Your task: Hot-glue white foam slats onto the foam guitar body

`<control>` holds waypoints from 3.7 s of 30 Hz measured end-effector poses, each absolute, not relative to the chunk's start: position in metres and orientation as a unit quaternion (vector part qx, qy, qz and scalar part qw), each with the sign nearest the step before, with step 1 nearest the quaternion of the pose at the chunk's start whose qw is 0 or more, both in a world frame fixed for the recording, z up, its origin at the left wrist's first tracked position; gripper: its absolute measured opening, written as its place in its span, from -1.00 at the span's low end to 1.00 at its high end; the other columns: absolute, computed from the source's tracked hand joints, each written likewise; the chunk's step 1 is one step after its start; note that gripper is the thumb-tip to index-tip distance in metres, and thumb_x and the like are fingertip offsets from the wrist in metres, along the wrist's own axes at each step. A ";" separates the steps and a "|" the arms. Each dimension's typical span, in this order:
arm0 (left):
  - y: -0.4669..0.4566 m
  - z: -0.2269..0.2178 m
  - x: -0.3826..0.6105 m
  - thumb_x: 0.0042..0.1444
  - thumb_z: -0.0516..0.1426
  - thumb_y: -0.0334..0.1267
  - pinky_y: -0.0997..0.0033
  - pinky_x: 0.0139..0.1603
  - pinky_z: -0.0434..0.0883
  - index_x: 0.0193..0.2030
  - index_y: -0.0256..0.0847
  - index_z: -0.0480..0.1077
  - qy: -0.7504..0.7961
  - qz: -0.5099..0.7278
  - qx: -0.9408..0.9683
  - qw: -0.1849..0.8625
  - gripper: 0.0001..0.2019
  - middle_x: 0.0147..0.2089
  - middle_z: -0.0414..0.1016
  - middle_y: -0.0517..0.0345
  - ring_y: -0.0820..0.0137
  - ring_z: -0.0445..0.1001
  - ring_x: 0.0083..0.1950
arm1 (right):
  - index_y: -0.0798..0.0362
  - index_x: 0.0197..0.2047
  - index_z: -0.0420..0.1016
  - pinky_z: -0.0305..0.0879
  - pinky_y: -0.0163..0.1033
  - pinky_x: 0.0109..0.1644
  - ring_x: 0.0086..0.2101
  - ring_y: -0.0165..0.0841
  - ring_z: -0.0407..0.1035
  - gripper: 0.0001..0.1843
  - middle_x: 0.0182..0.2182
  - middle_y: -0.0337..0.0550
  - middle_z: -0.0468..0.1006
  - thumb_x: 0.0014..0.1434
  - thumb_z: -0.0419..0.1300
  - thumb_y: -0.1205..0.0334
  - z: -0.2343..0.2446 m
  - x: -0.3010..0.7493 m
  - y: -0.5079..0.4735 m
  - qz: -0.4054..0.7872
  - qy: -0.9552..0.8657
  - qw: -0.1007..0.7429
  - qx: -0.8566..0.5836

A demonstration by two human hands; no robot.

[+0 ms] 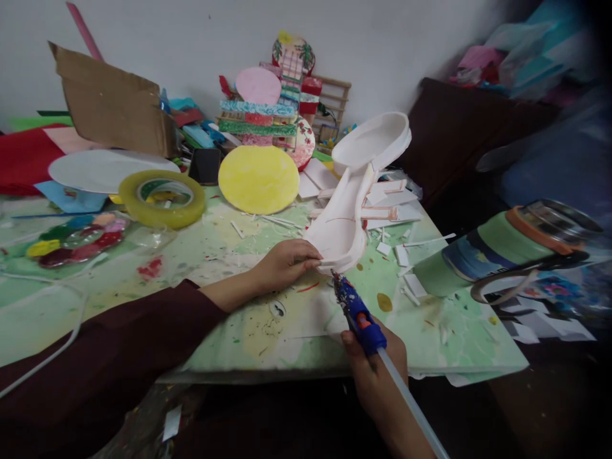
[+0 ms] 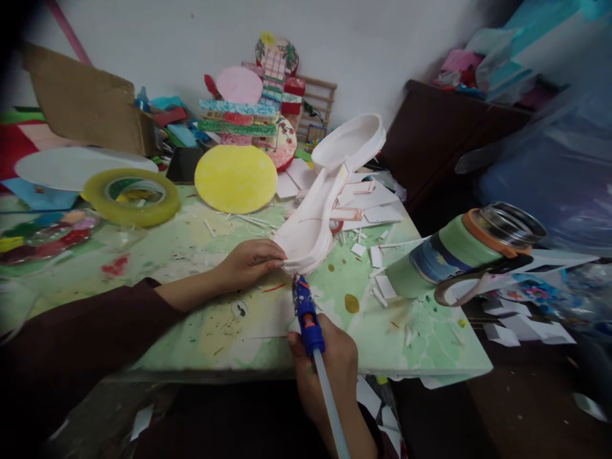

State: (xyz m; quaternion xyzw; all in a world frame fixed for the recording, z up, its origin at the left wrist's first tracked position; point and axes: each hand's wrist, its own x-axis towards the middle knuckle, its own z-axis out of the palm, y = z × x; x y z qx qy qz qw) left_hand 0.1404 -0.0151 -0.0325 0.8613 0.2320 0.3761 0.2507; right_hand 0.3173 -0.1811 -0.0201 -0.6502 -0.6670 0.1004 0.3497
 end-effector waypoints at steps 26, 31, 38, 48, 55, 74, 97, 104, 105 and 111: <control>-0.014 -0.038 0.140 0.22 0.09 -0.20 0.31 -0.13 0.42 -0.23 -0.21 0.50 0.231 0.370 0.871 0.226 -0.81 -0.25 0.58 0.06 0.38 0.50 -0.20 | 0.03 -0.51 0.29 0.01 -0.31 -0.53 -0.62 -0.35 0.29 -0.58 -0.66 -0.19 0.40 0.25 -0.04 -0.06 -0.014 0.309 -0.182 0.014 -0.691 0.282 -0.665; -0.014 -0.039 0.140 0.22 0.08 -0.18 0.31 -0.12 0.42 -0.22 -0.19 0.50 0.233 0.364 0.873 0.227 -0.80 -0.26 0.58 0.07 0.38 0.50 -0.20 | 0.04 -0.47 0.34 0.05 -0.31 -0.53 -0.62 -0.36 0.30 -0.59 -0.65 -0.21 0.41 0.25 -0.02 -0.07 -0.017 0.317 -0.183 0.053 -0.663 0.322 -0.674; -0.014 -0.038 0.140 0.24 0.07 -0.19 0.33 -0.13 0.41 -0.22 -0.22 0.50 0.220 0.361 0.879 0.220 -0.79 -0.26 0.58 0.06 0.38 0.50 -0.20 | 0.04 -0.45 0.35 0.09 -0.31 -0.53 -0.61 -0.37 0.30 -0.64 -0.65 -0.23 0.40 0.26 0.00 0.00 -0.023 0.329 -0.184 0.074 -0.647 0.361 -0.667; -0.015 -0.034 0.140 0.25 0.05 -0.21 0.31 -0.14 0.41 -0.23 -0.22 0.49 0.201 0.346 0.896 0.193 -0.78 -0.27 0.57 0.04 0.37 0.49 -0.21 | 0.01 -0.45 0.28 0.10 -0.25 -0.44 -0.53 -0.31 0.28 -0.68 -0.58 -0.18 0.38 0.18 0.05 -0.05 -0.024 0.382 -0.178 -0.096 -0.684 0.287 -0.664; -0.024 -0.028 0.148 0.19 0.08 -0.30 0.20 -0.03 0.33 -0.28 -0.26 0.49 0.172 0.275 0.934 0.152 -0.84 -0.26 0.54 0.01 0.29 0.46 -0.17 | 0.00 -0.42 0.28 0.13 -0.23 -0.39 -0.48 -0.28 0.32 -0.75 -0.53 -0.14 0.39 0.20 0.04 0.04 -0.033 0.390 -0.171 -0.081 -0.668 0.305 -0.674; -0.012 -0.021 0.153 0.12 0.11 -0.34 0.33 -0.13 0.27 -0.34 -0.22 0.55 0.166 0.197 0.957 0.129 -0.84 -0.25 0.52 0.04 0.37 0.42 -0.22 | 0.03 -0.44 0.29 0.06 -0.28 -0.38 -0.45 -0.31 0.30 -0.75 -0.53 -0.17 0.40 0.17 0.06 0.06 -0.039 0.392 -0.168 -0.049 -0.648 0.324 -0.688; 0.030 -0.020 0.094 0.20 0.05 -0.38 0.24 0.03 0.42 0.03 -0.19 0.42 0.145 0.183 0.971 0.059 -0.72 0.01 0.49 -0.07 0.32 0.44 0.06 | 0.04 -0.34 0.41 0.16 -0.27 -0.34 -0.42 -0.28 0.36 -0.64 -0.48 -0.13 0.47 0.20 0.02 -0.07 -0.040 0.395 -0.168 0.049 -0.604 0.372 -0.703; 0.036 -0.013 0.094 0.20 0.08 -0.35 0.27 0.04 0.42 -0.02 -0.21 0.45 0.150 0.142 0.976 0.074 -0.76 -0.01 0.50 -0.08 0.32 0.46 0.03 | 0.05 -0.28 0.45 0.20 -0.25 -0.30 -0.35 -0.24 0.41 -0.63 -0.42 -0.11 0.52 0.19 0.04 -0.08 -0.040 0.396 -0.168 0.056 -0.604 0.376 -0.700; 0.036 -0.012 0.094 0.20 0.08 -0.36 0.28 0.04 0.42 -0.04 -0.22 0.46 0.144 0.137 0.977 0.072 -0.77 -0.03 0.51 -0.08 0.32 0.46 0.02 | 0.05 -0.27 0.46 0.19 -0.25 -0.30 -0.36 -0.24 0.41 -0.63 -0.43 -0.11 0.51 0.19 0.04 -0.08 -0.041 0.396 -0.168 0.056 -0.604 0.374 -0.701; 0.036 -0.007 0.101 0.21 0.06 -0.37 0.32 -0.03 0.41 -0.16 -0.18 0.49 0.127 0.125 0.979 0.095 -0.82 -0.15 0.54 0.01 0.36 0.46 -0.07 | 0.06 -0.26 0.47 0.19 -0.26 -0.32 -0.37 -0.25 0.41 -0.61 -0.40 -0.09 0.53 0.20 0.02 -0.09 -0.042 0.396 -0.168 0.044 -0.606 0.375 -0.700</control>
